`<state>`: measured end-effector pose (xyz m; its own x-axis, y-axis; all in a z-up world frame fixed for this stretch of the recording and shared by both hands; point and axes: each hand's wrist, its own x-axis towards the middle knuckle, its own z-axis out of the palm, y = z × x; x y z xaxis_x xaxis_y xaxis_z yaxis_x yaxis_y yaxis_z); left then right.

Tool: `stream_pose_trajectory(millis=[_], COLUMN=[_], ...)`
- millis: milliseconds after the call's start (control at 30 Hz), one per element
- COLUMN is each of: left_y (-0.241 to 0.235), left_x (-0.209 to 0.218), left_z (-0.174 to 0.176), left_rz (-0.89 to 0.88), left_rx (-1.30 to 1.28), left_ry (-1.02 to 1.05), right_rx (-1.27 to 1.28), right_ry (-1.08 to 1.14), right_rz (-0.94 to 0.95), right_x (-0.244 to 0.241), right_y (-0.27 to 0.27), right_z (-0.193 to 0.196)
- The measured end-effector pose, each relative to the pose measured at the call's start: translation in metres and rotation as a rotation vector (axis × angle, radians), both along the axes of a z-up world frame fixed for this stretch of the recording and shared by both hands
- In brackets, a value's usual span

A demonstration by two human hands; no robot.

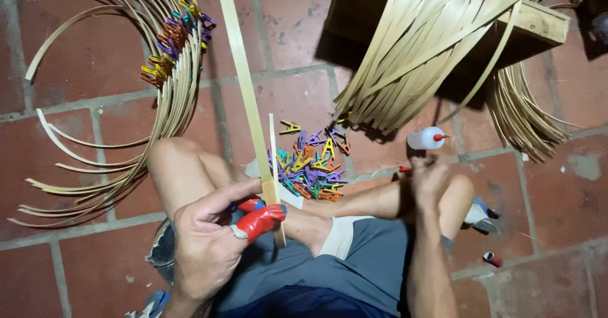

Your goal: The person sits on a tiled floor and assembles a circular bamboo structure by applying glue to thin bamboo strips and securing them with colorful plastic clips. The person repeatedly picks up strips, applies adhesive, and attaches them to a wooden jig to form a ring.

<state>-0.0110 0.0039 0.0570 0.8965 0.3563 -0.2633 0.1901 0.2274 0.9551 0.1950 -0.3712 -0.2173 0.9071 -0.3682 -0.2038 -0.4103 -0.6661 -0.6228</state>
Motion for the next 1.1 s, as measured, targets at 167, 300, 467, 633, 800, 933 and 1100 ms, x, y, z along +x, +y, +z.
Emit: stream_pose_trajectory(millis=[167,300,467,633,800,933,1100], left_y=[-0.001,-0.003,-0.007,-0.011,-0.013,-0.016,-0.017], left_x=[0.000,0.001,-0.004,-0.013,-0.019,-0.024,-0.030], left_z=[-0.001,-0.002,-0.005,-0.002,0.003,0.003,0.003], left_rz=[-0.019,-0.025,-0.030,-0.089,-0.154,-0.179,-0.180], left_rx=[0.016,-0.046,-0.100,-0.049,0.259,0.213,0.145], left_ry=[0.023,-0.014,0.041,-0.005,-0.268,-0.207,-0.192], right_rx=[-0.067,-0.193,-0.201,0.246,0.497,0.466,0.508], right_ry=[-0.463,-0.436,-0.313,0.104,-0.112,-0.042,-0.033], right_rz=[0.966,1.250,1.337,1.054,1.491,1.586,1.613], right_x=[-0.004,0.030,0.022,-0.014,-0.032,-0.042,-0.050], right_y=[0.085,0.101,0.084,0.092,0.110,0.144,0.162], right_z=[-0.010,-0.016,0.003,0.100,0.249,0.312,0.329])
